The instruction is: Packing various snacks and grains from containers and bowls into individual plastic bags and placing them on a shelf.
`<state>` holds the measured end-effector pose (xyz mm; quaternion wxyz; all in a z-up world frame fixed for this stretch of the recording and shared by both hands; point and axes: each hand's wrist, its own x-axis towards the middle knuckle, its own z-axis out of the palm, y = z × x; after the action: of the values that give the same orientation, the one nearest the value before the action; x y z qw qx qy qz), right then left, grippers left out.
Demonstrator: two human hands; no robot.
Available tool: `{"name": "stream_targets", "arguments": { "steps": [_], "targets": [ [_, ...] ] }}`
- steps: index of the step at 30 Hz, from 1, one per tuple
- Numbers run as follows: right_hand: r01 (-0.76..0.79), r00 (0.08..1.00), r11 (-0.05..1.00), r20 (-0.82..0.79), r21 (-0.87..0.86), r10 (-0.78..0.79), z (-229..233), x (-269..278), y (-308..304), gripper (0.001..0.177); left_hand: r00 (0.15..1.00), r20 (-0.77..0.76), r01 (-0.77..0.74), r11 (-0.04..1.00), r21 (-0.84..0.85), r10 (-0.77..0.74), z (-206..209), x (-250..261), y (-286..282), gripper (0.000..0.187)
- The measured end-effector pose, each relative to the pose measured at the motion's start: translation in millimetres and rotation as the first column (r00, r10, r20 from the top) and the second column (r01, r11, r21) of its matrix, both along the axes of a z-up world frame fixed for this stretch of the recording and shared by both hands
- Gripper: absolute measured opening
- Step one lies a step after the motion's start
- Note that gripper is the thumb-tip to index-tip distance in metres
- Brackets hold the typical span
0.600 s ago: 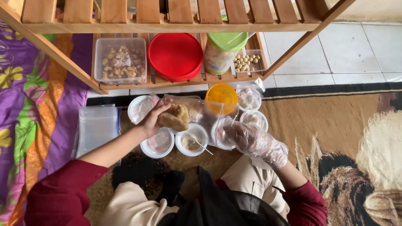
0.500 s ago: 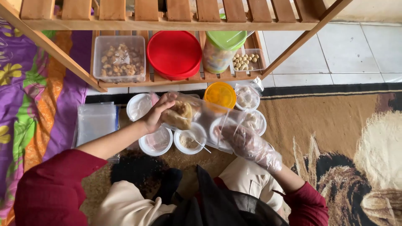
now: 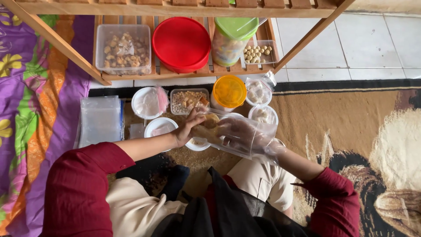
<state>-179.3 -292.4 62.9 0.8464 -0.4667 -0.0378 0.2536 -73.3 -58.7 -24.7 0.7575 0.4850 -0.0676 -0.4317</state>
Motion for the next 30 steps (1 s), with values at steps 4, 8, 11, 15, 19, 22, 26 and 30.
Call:
{"name": "stream_targets", "arguments": {
  "steps": [4, 8, 11, 15, 19, 22, 26, 30],
  "targets": [
    [-0.011, 1.0, 0.987, -0.001, -0.16, 0.011, 6, 4, 10, 0.047, 1.0, -0.002, -0.009, 1.0, 0.002, 0.009, -30, 8, 6, 0.045],
    [-0.052, 0.998, 0.854, 0.003, -0.518, 0.063, 9, 14, 18, 0.033, 0.999, -0.001, -0.042, 0.999, -0.006, 0.042, -12, 5, 10, 0.046],
    [-0.068, 0.995, 0.696, -0.002, -0.715, 0.095, 11, 21, 27, 0.027, 0.997, -0.008, -0.081, 0.997, 0.016, 0.081, 8, -3, 18, 0.048],
    [-0.147, 0.989, 0.477, -0.124, -0.867, 0.081, 39, 31, 47, 0.03, 0.983, -0.049, -0.175, 0.983, 0.045, 0.178, 33, -8, 22, 0.042],
    [-0.235, 0.866, 0.849, -0.499, -0.473, -0.039, 77, 66, 44, 0.025, 0.957, -0.137, -0.25, 0.966, 0.067, 0.257, 35, -4, 25, 0.039],
    [-0.233, 0.863, 0.749, -0.487, -0.62, -0.135, 113, 69, 47, 0.022, 0.941, -0.246, -0.253, 0.966, -0.058, 0.232, 6, 10, 35, 0.026],
    [-0.102, 0.991, 0.422, -0.129, -0.901, -0.037, 92, 82, 4, 0.025, 0.922, -0.363, -0.22, 0.955, -0.2, 0.136, -20, 15, 46, 0.039],
    [0.271, 0.926, -0.022, 0.254, -0.962, 0.28, 79, 123, -36, 0.029, 0.898, -0.439, -0.184, 0.9, -0.396, -0.009, -70, 15, 64, 0.044]
  ]
}}
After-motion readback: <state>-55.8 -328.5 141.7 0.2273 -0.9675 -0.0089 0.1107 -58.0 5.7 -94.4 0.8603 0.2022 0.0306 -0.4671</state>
